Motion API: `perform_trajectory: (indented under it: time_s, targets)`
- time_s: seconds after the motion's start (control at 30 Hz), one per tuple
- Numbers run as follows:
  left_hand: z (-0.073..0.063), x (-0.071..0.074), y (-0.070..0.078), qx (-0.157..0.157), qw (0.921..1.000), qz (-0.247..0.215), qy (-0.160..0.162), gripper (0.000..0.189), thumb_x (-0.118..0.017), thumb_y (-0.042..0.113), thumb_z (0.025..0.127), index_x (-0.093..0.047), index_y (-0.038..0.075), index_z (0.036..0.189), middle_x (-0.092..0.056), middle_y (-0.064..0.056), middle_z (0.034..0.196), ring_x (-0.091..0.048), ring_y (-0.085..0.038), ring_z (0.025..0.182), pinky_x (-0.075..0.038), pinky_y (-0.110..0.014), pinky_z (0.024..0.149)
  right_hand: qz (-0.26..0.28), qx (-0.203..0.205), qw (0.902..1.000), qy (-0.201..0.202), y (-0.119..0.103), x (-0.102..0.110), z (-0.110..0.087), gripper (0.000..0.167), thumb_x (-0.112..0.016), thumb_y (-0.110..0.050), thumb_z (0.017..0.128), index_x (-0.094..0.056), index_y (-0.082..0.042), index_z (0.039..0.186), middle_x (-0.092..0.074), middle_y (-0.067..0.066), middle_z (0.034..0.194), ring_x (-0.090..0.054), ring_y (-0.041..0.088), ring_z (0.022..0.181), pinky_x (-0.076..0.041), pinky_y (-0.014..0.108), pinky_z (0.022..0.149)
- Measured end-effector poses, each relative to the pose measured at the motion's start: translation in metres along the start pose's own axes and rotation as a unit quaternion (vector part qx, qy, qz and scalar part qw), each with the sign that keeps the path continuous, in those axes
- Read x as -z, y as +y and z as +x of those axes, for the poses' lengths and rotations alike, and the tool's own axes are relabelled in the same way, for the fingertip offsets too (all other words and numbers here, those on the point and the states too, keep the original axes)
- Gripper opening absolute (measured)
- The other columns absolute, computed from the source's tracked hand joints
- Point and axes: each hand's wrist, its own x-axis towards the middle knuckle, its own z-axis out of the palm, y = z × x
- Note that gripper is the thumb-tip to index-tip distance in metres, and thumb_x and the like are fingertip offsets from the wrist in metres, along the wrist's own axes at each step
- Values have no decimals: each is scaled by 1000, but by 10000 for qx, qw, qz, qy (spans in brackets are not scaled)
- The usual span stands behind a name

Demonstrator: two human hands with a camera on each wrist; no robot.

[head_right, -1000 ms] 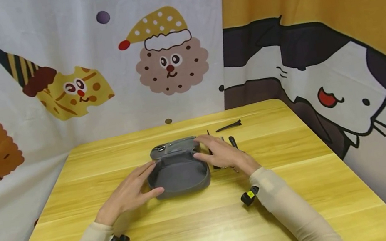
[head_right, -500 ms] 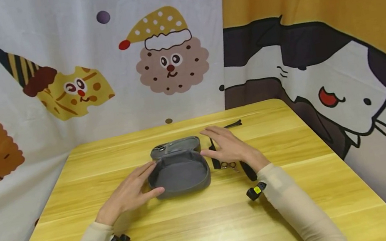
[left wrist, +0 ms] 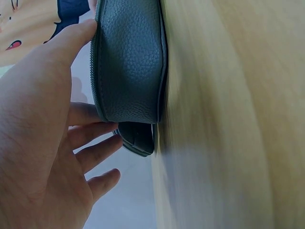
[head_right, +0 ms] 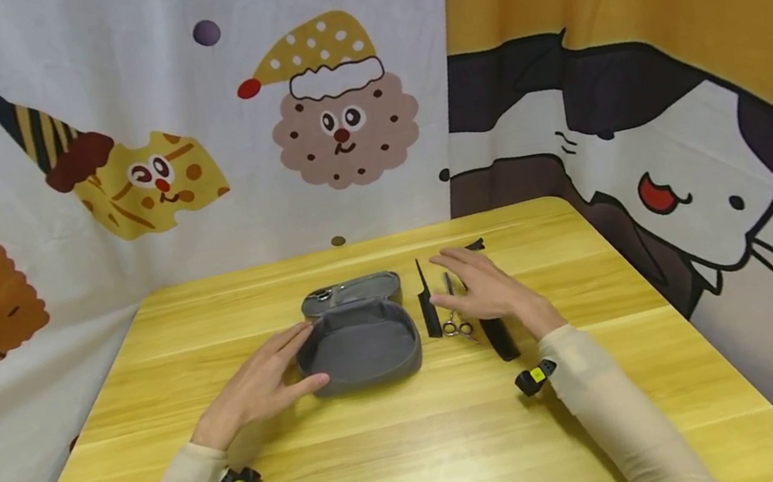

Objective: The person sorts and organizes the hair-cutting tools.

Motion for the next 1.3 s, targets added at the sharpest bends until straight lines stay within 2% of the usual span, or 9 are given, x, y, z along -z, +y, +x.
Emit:
perform_trajectory:
  time_s: [0.33, 0.7, 1.07, 1.3]
  targets:
    - [0, -1, -1, 43, 10000, -4, -44, 101, -66, 76, 104, -39, 11, 176, -42, -18, 182, -45, -43, 166, -43, -63, 135, -318, -221, 9992, 18, 18, 7, -13, 83, -73, -50, 110, -42, -9, 175, -30, 26, 184, -28, 54, 171, -27, 80, 136]
    - [1, -1, -2, 36, 10000, 21, -28, 101, -66, 76, 104, -40, 11, 176, -42, -19, 181, -46, -44, 166, -43, -63, 135, -451, -259, 9986, 58, 30, 5, -21, 81, -74, -48, 109, -46, -4, 171, -36, 29, 180, -31, 55, 168, -31, 79, 135]
    - [0, -1, -1, 39, 10000, 10, -17, 101, -66, 76, 104, -40, 11, 176, -42, -18, 181, -46, -43, 166, -43, -63, 135, -645, -188, 9977, 25, 22, -6, -18, 71, -76, -41, 110, -58, 4, 161, -50, 32, 171, -46, 55, 160, -40, 74, 132]
    - [0, -1, -1, 46, 10000, -18, -6, 100, -67, 75, 104, -40, 11, 176, -42, -18, 181, -46, -43, 166, -44, -62, 135, -912, -100, 9958, 47, 13, -15, -15, 59, -74, -37, 111, -66, 6, 152, -60, 33, 160, -55, 57, 150, -47, 74, 126]
